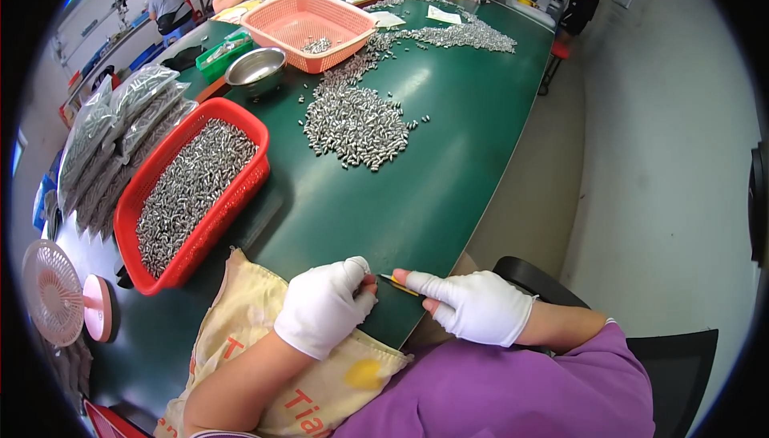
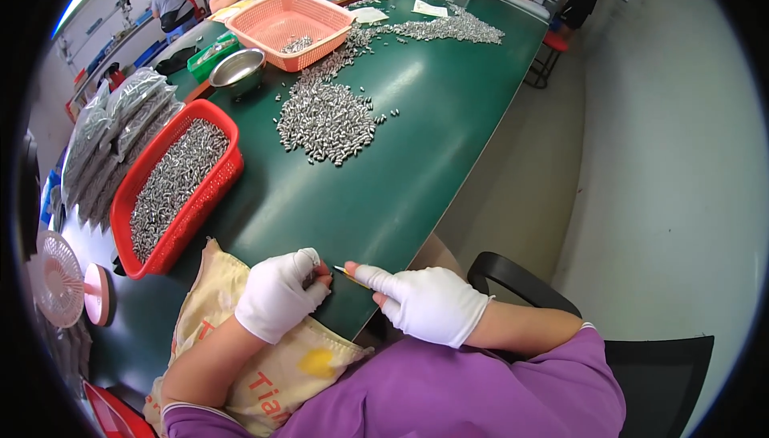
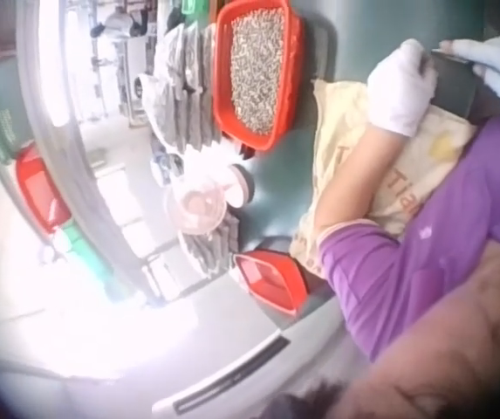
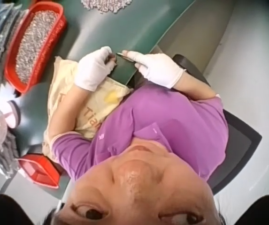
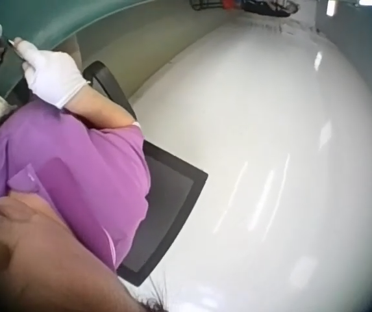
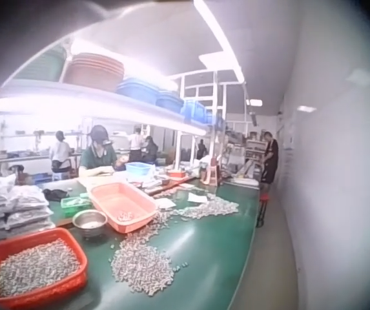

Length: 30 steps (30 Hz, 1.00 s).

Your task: Assemble small metal components at a factory workbench using a small yellow tool.

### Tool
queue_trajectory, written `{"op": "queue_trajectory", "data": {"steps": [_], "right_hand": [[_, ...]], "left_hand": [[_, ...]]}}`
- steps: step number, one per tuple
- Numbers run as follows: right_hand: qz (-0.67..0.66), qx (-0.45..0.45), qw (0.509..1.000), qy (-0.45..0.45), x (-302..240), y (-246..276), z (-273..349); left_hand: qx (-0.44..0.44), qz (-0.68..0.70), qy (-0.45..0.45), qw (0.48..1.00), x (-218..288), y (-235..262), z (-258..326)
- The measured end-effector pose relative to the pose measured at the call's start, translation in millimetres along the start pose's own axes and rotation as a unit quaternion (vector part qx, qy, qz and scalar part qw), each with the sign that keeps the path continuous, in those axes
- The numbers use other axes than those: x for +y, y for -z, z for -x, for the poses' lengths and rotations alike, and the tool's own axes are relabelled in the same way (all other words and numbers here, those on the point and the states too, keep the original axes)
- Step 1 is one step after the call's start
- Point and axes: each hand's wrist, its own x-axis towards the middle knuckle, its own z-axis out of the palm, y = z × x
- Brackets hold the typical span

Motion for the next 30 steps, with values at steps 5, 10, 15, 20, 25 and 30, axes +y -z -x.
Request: {"op": "queue_trajectory", "data": {"steps": [5, 10, 15, 20, 25, 30], "right_hand": [[0.042, 0.191, 0.98, 0.03, -0.1, 26.0, -49.0], [0.104, 0.158, 0.981, 0.05, 6.7, 11.8, -136.2], [0.095, 0.178, 0.97, 0.137, -6.6, 4.2, -172.4], [0.178, 0.262, 0.944, 0.093, 11.2, 35.3, -216.3], [0.147, 0.262, 0.951, 0.073, 41.4, 21.0, -232.3], [0.154, 0.333, 0.924, 0.111, 46.3, 14.0, -243.2]], "left_hand": [[0.013, 0.288, 0.164, 0.943, -13.9, 9.3, -3.5], [0.045, 0.622, 0.169, 0.763, -42.9, 17.8, -10.9], [0.095, 0.671, 0.179, 0.713, -52.0, 20.5, -13.9], [0.104, 0.679, 0.185, 0.703, -56.9, 20.3, -14.0], [0.114, 0.695, 0.211, 0.678, -58.1, 17.9, -17.0], [0.102, 0.721, 0.189, 0.659, -68.1, 15.2, -16.1]]}}
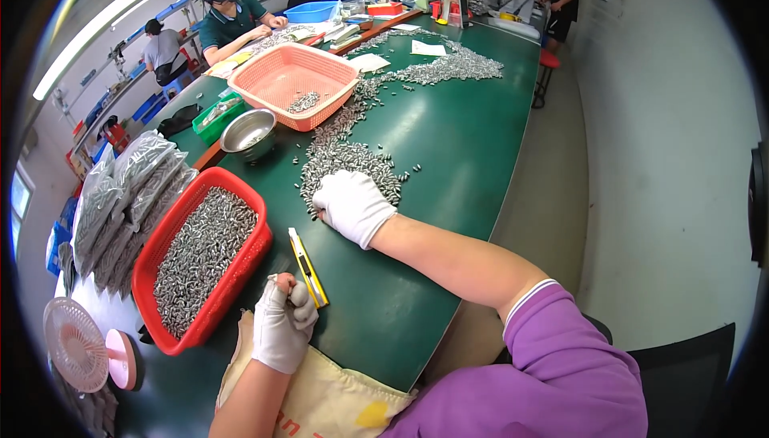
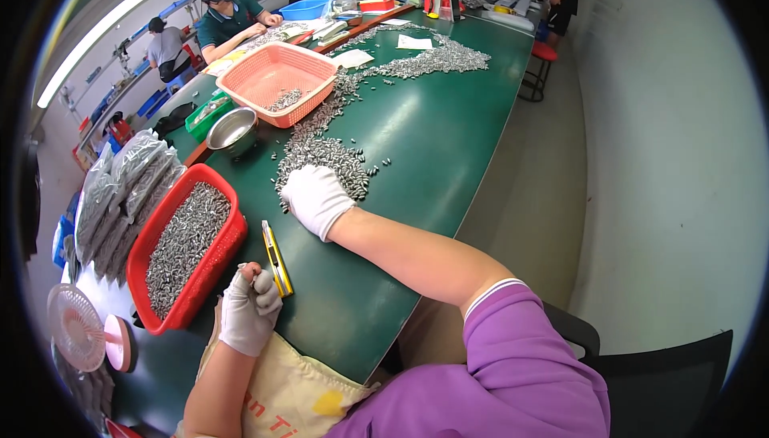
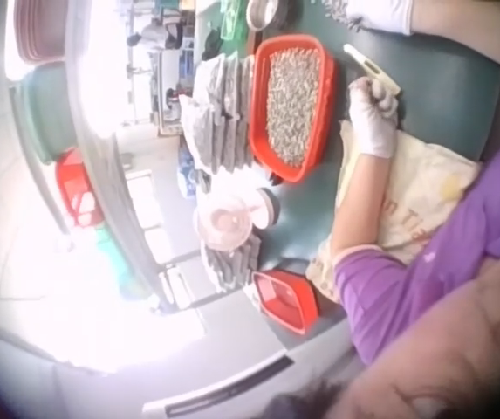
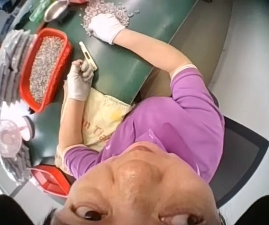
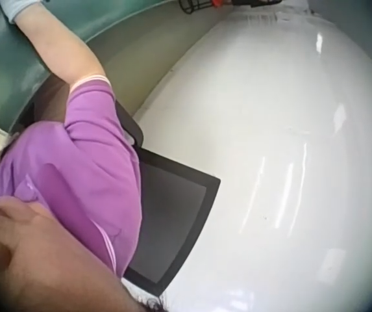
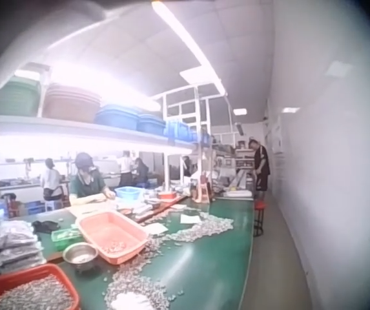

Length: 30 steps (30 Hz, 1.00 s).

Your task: Assemble small metal components at a factory workbench using a small yellow tool.

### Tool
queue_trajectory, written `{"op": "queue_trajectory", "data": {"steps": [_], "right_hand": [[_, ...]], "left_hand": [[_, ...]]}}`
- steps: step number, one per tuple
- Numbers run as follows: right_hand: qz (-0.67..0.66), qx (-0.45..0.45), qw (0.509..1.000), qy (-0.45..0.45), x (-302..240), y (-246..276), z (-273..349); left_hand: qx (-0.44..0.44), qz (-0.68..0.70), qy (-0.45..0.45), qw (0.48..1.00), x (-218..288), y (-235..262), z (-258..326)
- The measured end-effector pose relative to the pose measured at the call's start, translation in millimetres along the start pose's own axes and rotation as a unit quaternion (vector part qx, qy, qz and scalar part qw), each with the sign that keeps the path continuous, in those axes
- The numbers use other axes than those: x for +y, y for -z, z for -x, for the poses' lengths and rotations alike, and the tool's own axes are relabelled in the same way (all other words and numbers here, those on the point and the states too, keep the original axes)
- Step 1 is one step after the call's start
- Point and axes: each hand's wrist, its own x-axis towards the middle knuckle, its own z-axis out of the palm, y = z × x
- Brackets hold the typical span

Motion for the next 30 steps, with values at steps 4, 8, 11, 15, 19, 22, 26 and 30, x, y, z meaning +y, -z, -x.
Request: {"op": "queue_trajectory", "data": {"steps": [4, 8, 11, 15, 19, 22, 26, 30], "right_hand": [[-0.013, -0.038, 0.999, 0.0, -1.9, 4.2, -2.0], [-0.002, 0.014, 1.0, 0.004, -2.3, 4.6, 0.0], [-0.033, 0.071, 0.997, 0.013, -1.2, 8.4, -0.1], [-0.152, 0.09, 0.984, 0.013, -2.9, 15.5, 1.8], [-0.31, 0.082, 0.943, 0.084, -16.9, 31.1, 4.7], [-0.376, 0.023, 0.916, 0.142, -26.7, 32.7, 7.7], [-0.401, -0.036, 0.892, 0.203, -30.8, 29.6, 8.9], [-0.439, -0.06, 0.876, 0.193, -30.1, 25.8, 10.2]], "left_hand": [[0.014, 0.008, -0.006, 1.0, -0.5, 1.8, 0.0], [0.008, 0.003, -0.015, 1.0, -0.9, 0.6, 0.3], [0.016, -0.007, -0.02, 1.0, -0.9, -2.2, 1.3], [0.002, -0.017, -0.031, 0.999, -1.9, -0.6, 0.6], [0.025, -0.029, -0.015, 0.999, 1.6, -4.4, 1.5], [0.043, -0.007, -0.004, 0.999, 2.0, -6.8, 0.9], [0.048, -0.014, -0.011, 0.999, 1.7, -13.0, 1.5], [0.008, -0.027, -0.021, 0.999, 0.4, -8.1, 1.6]]}}
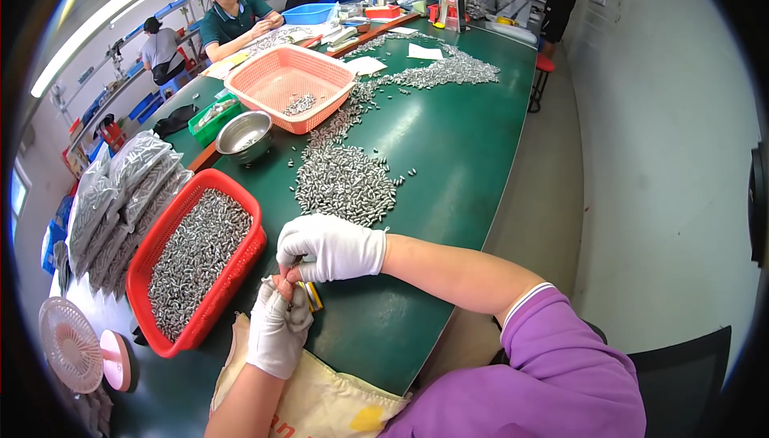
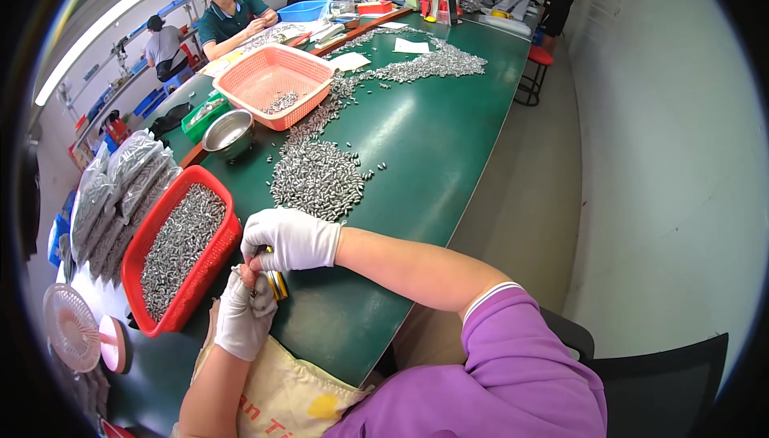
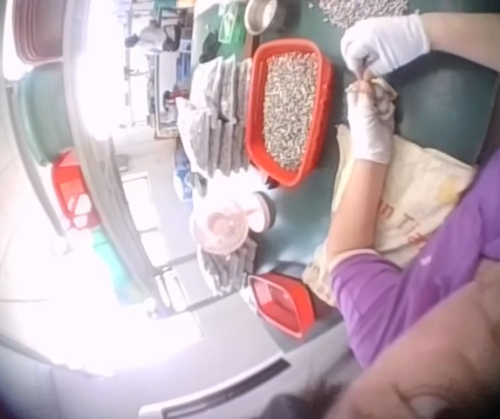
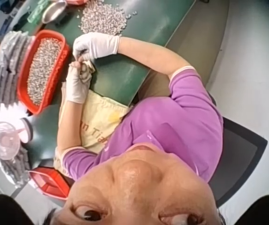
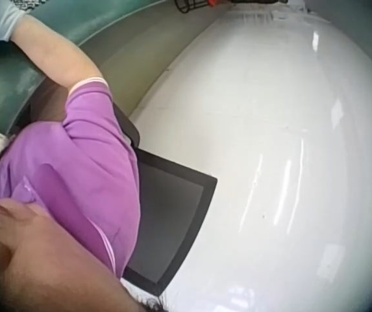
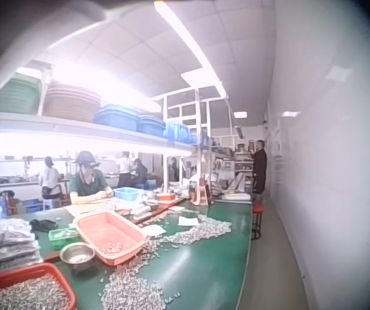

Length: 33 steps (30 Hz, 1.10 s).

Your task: Assemble small metal components at a factory workbench using a small yellow tool.

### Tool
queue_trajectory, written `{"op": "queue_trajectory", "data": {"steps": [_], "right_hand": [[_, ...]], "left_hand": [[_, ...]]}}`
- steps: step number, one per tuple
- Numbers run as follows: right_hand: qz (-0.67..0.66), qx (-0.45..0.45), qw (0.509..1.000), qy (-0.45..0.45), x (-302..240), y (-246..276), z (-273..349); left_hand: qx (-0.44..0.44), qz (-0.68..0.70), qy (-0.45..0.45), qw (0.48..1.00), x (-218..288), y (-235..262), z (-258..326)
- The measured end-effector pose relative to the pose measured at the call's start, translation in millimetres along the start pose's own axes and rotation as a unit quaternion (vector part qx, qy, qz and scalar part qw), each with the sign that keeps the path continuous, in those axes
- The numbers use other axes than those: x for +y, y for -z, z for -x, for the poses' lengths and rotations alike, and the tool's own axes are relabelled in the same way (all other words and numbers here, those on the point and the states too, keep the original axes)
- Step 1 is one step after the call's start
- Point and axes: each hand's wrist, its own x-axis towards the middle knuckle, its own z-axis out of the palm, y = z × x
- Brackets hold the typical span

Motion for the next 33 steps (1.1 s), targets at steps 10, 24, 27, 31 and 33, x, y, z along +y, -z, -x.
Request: {"op": "queue_trajectory", "data": {"steps": [10, 24, 27, 31, 33], "right_hand": [[-0.073, -0.025, 0.997, -0.01, 3.9, 2.0, 2.6], [-0.11, -0.036, 0.993, -0.012, 3.5, 2.6, 0.2], [-0.104, -0.029, 0.994, -0.019, 5.6, 6.0, 1.6], [-0.086, -0.046, 0.993, -0.072, 4.8, 11.1, 2.7], [-0.091, -0.048, 0.991, -0.084, 5.0, 10.7, 3.4]], "left_hand": [[0.015, -0.007, -0.005, 1.0, 2.0, -4.6, 2.5], [-0.033, -0.004, 0.009, 0.999, 4.2, 0.7, 2.7], [-0.042, 0.018, 0.001, 0.999, 0.5, 1.2, -0.8], [-0.044, 0.037, 0.014, 0.998, 1.4, 1.3, -3.4], [-0.035, 0.045, 0.027, 0.998, 2.8, 3.5, -2.6]]}}
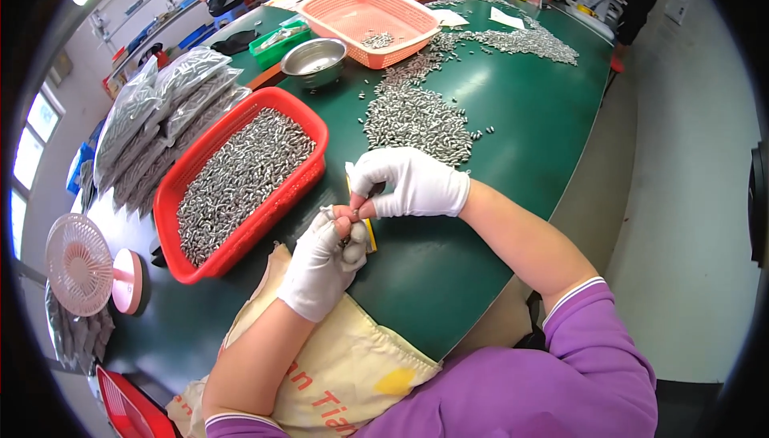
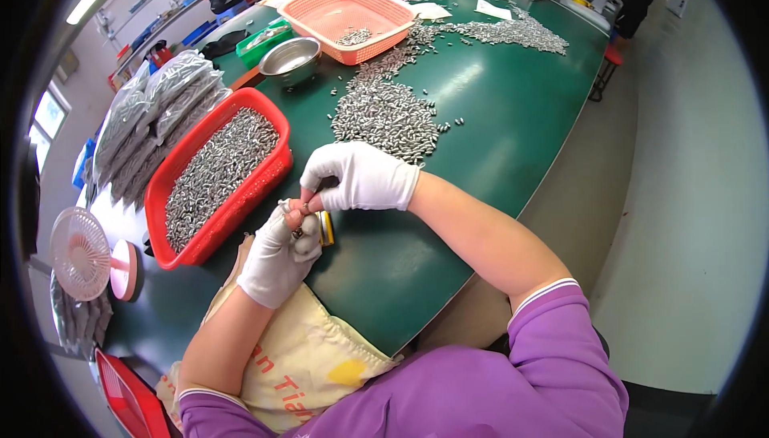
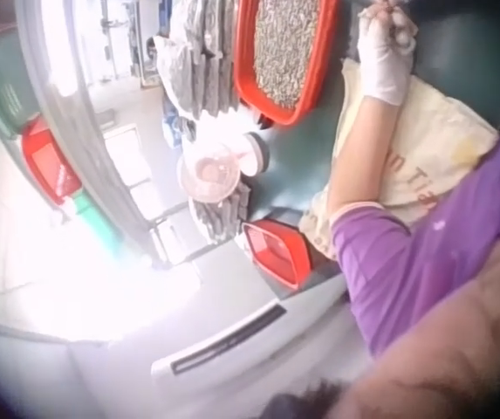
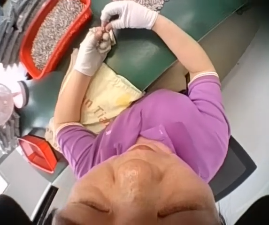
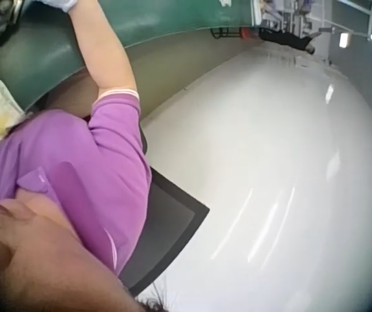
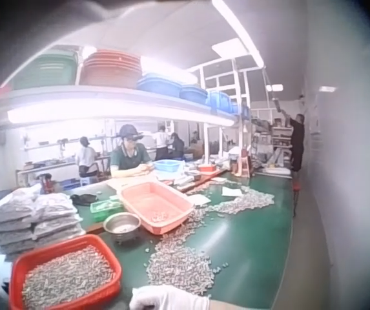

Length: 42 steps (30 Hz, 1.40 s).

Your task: Assemble small metal components at a factory workbench using a small yellow tool.

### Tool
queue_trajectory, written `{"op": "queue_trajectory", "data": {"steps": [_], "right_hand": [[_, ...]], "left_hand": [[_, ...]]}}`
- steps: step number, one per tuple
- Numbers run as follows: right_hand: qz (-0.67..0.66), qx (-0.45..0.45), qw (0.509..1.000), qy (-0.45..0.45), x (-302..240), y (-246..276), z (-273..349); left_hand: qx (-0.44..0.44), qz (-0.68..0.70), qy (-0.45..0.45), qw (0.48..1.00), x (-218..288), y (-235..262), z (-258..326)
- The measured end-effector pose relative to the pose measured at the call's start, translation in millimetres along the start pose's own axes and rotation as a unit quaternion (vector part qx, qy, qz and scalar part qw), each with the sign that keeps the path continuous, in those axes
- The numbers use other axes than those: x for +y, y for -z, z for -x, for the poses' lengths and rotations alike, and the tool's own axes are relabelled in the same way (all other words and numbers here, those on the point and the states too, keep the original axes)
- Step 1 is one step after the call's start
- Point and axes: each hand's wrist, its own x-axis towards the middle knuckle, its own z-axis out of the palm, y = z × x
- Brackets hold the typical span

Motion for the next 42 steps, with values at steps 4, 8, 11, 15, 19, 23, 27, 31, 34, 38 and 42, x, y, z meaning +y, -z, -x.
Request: {"op": "queue_trajectory", "data": {"steps": [4, 8, 11, 15, 19, 23, 27, 31, 34, 38, 42], "right_hand": [[-0.007, 0.004, 1.0, 0.005, -3.5, -0.5, -0.1], [-0.003, 0.021, 0.999, 0.032, -1.5, -1.9, 1.6], [-0.005, 0.01, 0.999, 0.051, -3.2, -3.1, 0.3], [0.037, 0.043, 0.998, 0.022, -6.5, -3.4, -0.4], [0.05, 0.074, 0.996, -0.001, -3.2, -1.1, -0.5], [0.07, 0.078, 0.994, 0.008, 2.1, -0.6, 0.8], [0.214, -0.021, 0.977, 0.015, 1.8, 0.4, 0.8], [0.293, -0.094, 0.951, -0.003, -15.4, -6.5, -0.2], [0.356, -0.126, 0.924, -0.055, -26.1, -7.9, -1.7], [0.395, -0.152, 0.9, -0.107, -40.5, -12.5, -0.2], [0.432, -0.067, 0.89, -0.132, -49.4, -34.2, 20.4]], "left_hand": [[-0.003, -0.008, 0.011, 1.0, 0.6, 1.4, 0.5], [0.019, -0.009, 0.004, 1.0, 0.1, -5.5, 2.5], [-0.002, -0.033, 0.002, 0.999, -1.9, 0.2, 1.2], [0.004, -0.009, -0.004, 1.0, -2.6, -1.8, 1.0], [0.028, -0.012, -0.021, 0.999, -2.8, -5.7, 3.3], [0.035, -0.007, -0.023, 0.999, -2.8, -5.2, 2.7], [0.026, -0.005, -0.022, 0.999, -1.3, -6.8, 1.4], [0.032, -0.029, -0.028, 0.999, -1.1, -9.5, 1.7], [0.016, -0.037, -0.04, 0.998, -2.1, -9.4, 2.9], [0.008, -0.056, -0.044, 0.997, -3.2, -7.7, 5.8], [0.033, -0.105, -0.036, 0.993, -2.9, -15.2, 12.3]]}}
